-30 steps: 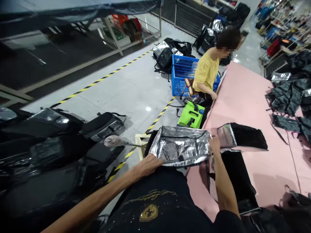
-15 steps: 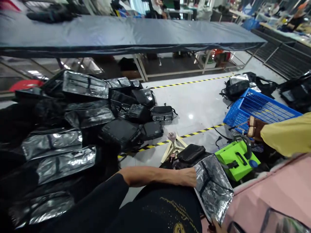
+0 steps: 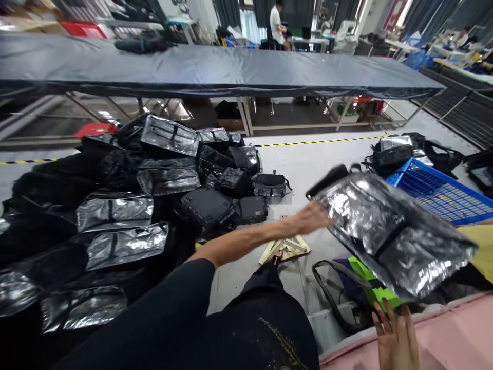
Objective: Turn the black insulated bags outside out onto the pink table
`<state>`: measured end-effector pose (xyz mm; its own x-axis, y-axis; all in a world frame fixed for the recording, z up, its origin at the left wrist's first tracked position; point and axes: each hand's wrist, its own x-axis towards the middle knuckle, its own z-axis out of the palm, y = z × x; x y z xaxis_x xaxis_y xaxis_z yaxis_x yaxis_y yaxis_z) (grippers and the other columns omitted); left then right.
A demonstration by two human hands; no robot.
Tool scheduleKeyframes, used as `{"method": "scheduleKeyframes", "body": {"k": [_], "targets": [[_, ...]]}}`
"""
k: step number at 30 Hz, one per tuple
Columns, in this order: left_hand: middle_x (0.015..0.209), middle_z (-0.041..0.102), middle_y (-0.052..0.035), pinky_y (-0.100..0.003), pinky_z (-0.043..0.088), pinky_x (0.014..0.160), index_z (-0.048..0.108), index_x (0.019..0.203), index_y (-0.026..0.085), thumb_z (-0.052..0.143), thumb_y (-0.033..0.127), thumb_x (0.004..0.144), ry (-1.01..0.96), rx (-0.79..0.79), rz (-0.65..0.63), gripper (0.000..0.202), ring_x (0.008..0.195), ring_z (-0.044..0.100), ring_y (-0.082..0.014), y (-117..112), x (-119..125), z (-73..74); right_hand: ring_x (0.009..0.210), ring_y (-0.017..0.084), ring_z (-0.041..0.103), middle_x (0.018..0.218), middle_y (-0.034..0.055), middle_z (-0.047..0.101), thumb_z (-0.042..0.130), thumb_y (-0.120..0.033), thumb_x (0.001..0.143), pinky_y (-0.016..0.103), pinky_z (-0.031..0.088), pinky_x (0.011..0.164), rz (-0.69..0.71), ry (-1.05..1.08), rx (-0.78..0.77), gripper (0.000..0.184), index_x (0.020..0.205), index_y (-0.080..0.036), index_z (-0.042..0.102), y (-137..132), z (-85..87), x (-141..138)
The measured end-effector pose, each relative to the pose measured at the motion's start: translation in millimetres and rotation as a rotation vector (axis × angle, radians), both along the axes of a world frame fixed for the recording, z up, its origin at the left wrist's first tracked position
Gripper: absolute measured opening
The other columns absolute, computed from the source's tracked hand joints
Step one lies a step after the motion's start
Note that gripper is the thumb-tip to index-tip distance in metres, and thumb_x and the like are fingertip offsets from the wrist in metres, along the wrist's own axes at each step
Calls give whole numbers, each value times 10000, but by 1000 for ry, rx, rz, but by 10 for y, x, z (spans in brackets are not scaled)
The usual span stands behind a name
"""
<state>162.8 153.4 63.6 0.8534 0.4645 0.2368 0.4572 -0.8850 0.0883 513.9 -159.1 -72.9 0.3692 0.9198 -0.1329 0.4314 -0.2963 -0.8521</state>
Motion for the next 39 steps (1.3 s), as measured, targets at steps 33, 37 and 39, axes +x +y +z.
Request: {"method": "scheduleKeyframes", "body": {"k": [33,37,39], "targets": [[1334,844,-115,-436,605,1072,578,1673,304,536,202,1104,388,-657,-477,580,1225,810,-313,-1945,422,-1112,1096,315,793,1150,64,873,850,-627,892,375,599,1032,-381,359,-428,420,1088,-257,880,-2603,-197,-855],[1424,805,-154,-473,609,1084,552,1686,253,551,207,1113,355,-634,-461,574,1239,800,-326,-2067,595,-1218,1371,329,702,1455,93,782,772,-619,965,468,498,1253,-736,95,-230,554,1402,-279,803,-2462,4,-575],[1450,791,-161,-471,612,1095,543,1689,243,583,173,1089,326,-629,-462,605,1258,792,-322,-2130,657,-1258,1526,331,587,1604,88,690,813,-591,944,491,393,1349,-741,-79,-194,634,1503,-300,742,-2215,-14,-316]]}}
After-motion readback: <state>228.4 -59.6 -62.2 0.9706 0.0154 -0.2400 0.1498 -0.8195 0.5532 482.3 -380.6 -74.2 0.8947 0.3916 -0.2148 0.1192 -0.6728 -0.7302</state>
